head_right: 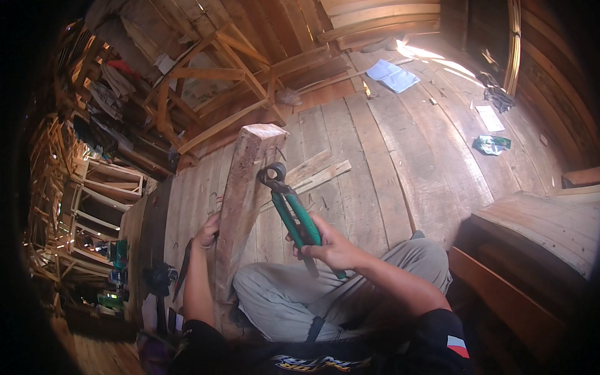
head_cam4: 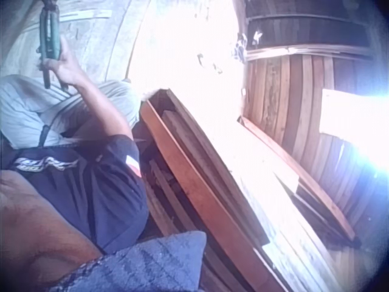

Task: The person sits on a wooden floor and uses a crowbar to pry nails out of a wooden plank. They repeatedly insert the crowbar under the nails and lever them out, then use pliers to pull the nails from the wood and place them on the floor.

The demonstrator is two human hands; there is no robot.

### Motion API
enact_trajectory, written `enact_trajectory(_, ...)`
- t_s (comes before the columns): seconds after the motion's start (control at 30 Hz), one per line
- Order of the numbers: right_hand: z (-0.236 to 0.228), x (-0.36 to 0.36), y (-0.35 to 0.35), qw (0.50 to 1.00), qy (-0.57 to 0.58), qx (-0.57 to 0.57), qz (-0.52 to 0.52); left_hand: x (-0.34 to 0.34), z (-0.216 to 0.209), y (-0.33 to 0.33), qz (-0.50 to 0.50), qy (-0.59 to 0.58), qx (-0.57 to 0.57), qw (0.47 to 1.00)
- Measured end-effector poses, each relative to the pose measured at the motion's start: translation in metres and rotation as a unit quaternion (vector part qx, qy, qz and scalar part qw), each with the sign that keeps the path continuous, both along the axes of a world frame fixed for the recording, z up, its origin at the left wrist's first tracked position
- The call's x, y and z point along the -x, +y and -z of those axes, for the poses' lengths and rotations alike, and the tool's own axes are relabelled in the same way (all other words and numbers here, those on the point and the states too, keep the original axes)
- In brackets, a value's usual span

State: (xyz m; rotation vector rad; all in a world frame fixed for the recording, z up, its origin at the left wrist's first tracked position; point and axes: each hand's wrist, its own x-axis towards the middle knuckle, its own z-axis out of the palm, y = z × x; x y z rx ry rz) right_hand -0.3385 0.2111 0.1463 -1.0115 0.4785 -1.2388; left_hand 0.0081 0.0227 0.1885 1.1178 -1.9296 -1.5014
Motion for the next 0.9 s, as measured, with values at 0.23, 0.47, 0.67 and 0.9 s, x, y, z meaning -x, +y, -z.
enact_trajectory(0.23,-0.007,-0.005,0.004,1.0,-0.017,0.005,0.002,0.017,-0.001,-0.003,-0.008,-0.097,0.234,0.967)
enact_trajectory(0.47,-0.003,-0.007,0.003,0.999,0.007,-0.012,0.03,0.023,0.03,-0.038,-0.097,-0.137,0.198,0.966)
enact_trajectory(0.67,-0.007,0.002,-0.002,0.996,0.079,-0.027,0.0,0.029,0.045,-0.034,-0.082,-0.113,0.267,0.954)
enact_trajectory(0.9,-0.004,0.023,0.008,0.992,0.107,-0.054,-0.05,0.03,0.031,-0.019,-0.047,-0.136,0.315,0.938)
